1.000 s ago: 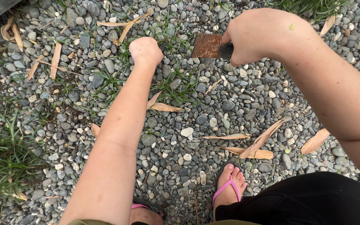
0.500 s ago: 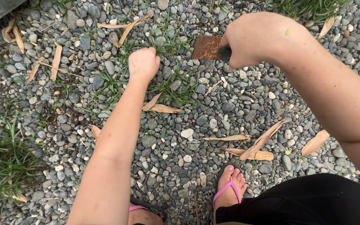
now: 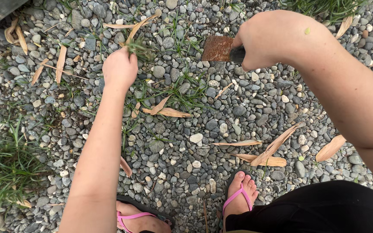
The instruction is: The person pulls grass and weeds from a gravel area using a trowel and by hand, moving along the edge of a metal structure.
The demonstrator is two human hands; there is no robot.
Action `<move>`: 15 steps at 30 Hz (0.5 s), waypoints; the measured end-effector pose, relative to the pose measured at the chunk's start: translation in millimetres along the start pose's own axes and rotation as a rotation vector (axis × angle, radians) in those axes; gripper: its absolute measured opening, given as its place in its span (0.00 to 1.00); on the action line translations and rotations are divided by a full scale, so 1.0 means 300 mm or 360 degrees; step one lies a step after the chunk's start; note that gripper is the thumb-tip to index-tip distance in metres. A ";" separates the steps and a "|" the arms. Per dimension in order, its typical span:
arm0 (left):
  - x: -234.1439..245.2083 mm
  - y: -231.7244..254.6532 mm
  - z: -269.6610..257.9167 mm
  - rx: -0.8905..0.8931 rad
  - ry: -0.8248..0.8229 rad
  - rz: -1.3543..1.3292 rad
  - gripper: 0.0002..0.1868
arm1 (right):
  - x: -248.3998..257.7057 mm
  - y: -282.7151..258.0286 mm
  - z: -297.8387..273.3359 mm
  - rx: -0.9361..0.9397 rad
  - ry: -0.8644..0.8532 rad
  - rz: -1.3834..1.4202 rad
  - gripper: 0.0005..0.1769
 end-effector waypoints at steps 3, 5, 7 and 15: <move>-0.012 0.026 0.047 -0.0127 -0.0048 0.0111 0.13 | -0.001 0.000 0.000 -0.0007 -0.0015 -0.0031 0.23; -0.023 0.027 0.083 -0.0134 -0.0077 0.0122 0.14 | -0.001 -0.002 0.002 -0.0002 -0.0006 -0.0026 0.24; -0.029 0.017 0.108 -0.0139 -0.0102 0.0132 0.15 | -0.001 -0.002 0.001 0.0005 0.0004 -0.0024 0.24; 0.060 -0.243 0.017 0.0232 0.0205 -0.0119 0.20 | -0.015 0.006 -0.001 -0.0014 -0.0024 0.0014 0.25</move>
Point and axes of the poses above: each hand's wrist, its own z-axis towards the middle knuckle, its own x-axis out of the back of the hand, y = z × x, the point moved 6 cm from there along z, towards the middle knuckle, and after that the axes turned 11 degrees about -x, right-handed, at the moved point
